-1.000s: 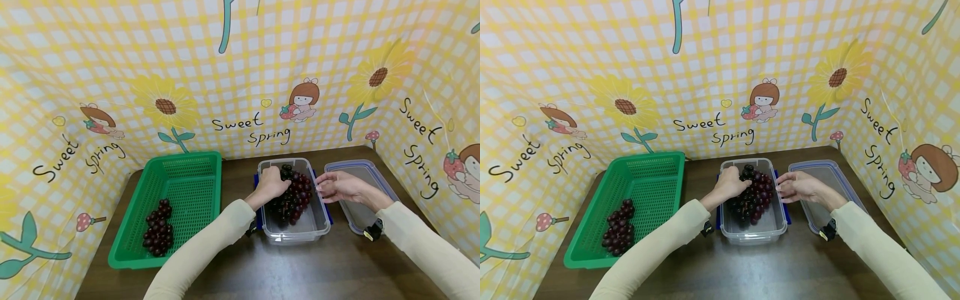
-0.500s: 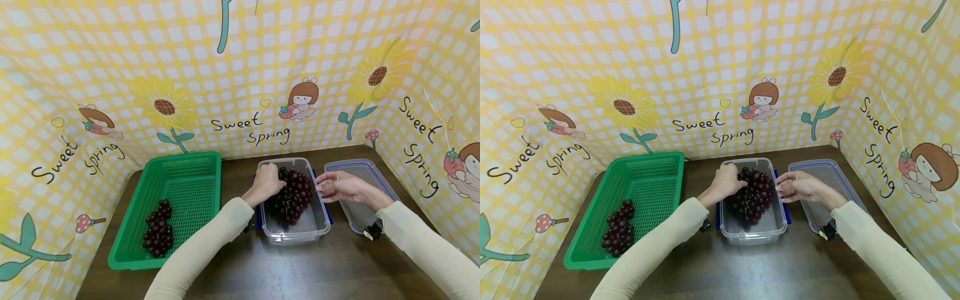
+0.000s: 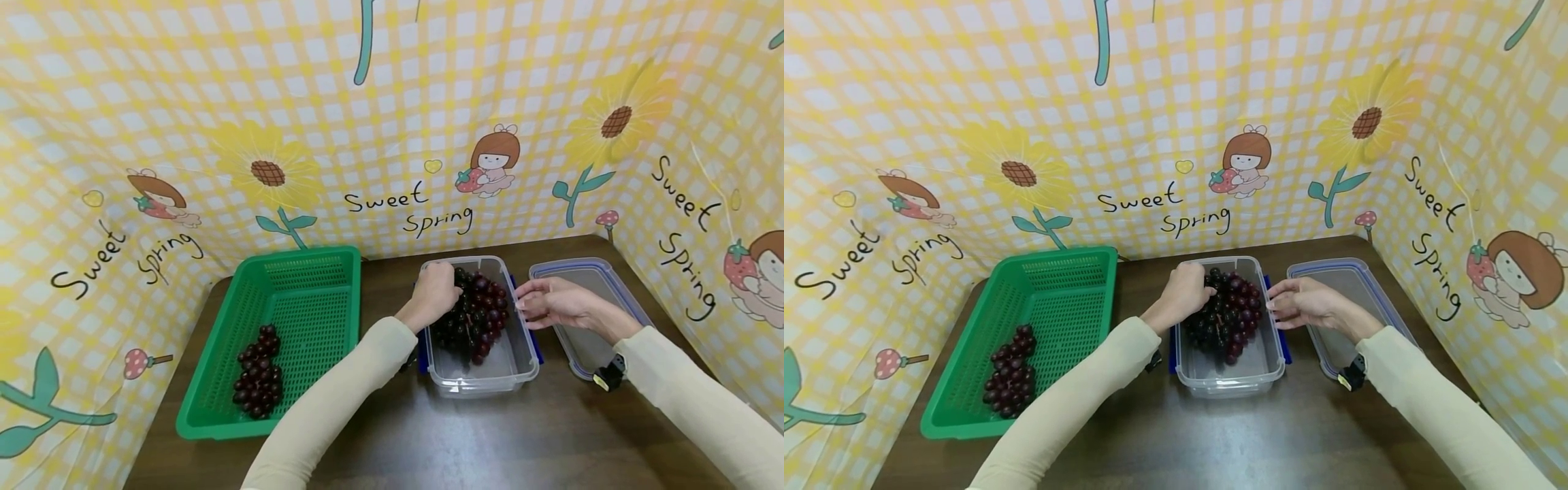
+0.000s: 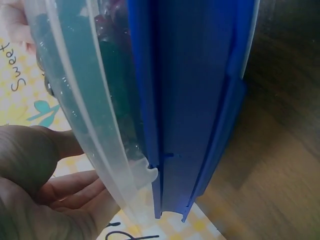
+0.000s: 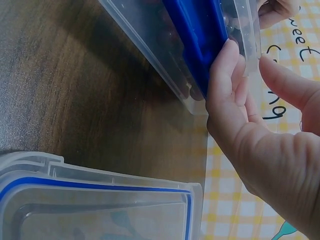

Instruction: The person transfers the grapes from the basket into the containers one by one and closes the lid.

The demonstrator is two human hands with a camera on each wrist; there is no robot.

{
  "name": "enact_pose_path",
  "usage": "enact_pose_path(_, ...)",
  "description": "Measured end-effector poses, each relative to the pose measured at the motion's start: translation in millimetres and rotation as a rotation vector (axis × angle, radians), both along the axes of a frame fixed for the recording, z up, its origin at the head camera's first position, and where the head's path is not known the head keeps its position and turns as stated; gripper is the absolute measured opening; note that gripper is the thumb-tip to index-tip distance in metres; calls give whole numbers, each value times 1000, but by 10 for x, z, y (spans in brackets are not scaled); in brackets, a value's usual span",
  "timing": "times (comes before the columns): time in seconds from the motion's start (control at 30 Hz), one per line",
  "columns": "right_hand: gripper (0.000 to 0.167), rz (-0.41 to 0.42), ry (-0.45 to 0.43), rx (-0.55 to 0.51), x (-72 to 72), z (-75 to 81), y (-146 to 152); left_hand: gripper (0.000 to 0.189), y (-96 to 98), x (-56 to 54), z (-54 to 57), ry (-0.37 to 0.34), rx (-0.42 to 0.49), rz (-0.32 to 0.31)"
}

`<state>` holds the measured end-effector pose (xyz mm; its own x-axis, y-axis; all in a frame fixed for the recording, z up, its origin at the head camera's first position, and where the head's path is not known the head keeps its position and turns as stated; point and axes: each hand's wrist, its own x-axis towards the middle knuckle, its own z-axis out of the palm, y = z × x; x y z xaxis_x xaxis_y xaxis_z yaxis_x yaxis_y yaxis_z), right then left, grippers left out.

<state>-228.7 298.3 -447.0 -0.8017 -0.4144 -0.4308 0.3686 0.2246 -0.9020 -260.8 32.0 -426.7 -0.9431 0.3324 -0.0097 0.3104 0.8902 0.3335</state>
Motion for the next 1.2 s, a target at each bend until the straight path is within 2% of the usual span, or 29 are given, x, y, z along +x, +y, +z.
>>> enact_pose_path(0.17,37,6,1,-2,-8,1,6,51,-5,17,-9,5,-25,-48)
enact_pose_path(0.3,36,9,3,-5,-10,1,10,51,-32,36,5,-9,-11,-60)
enact_pose_path(0.43,36,10,-2,-7,-11,9,7,55,-114,54,80,-26,55,-62)
enact_pose_path(0.53,36,8,-2,-6,-15,18,4,54,-222,54,191,-18,153,-53)
enact_pose_path(0.73,39,11,12,2,-30,31,5,19,-556,31,471,-65,325,-13)
enact_pose_path(0.87,38,13,12,-11,-24,31,11,22,-822,11,613,-115,370,20)
enact_pose_path(1.03,39,14,5,-27,-2,21,5,27,-1179,43,682,-147,358,47)
enact_pose_path(1.2,40,19,3,-27,3,17,1,39,-1556,75,666,-188,330,74)
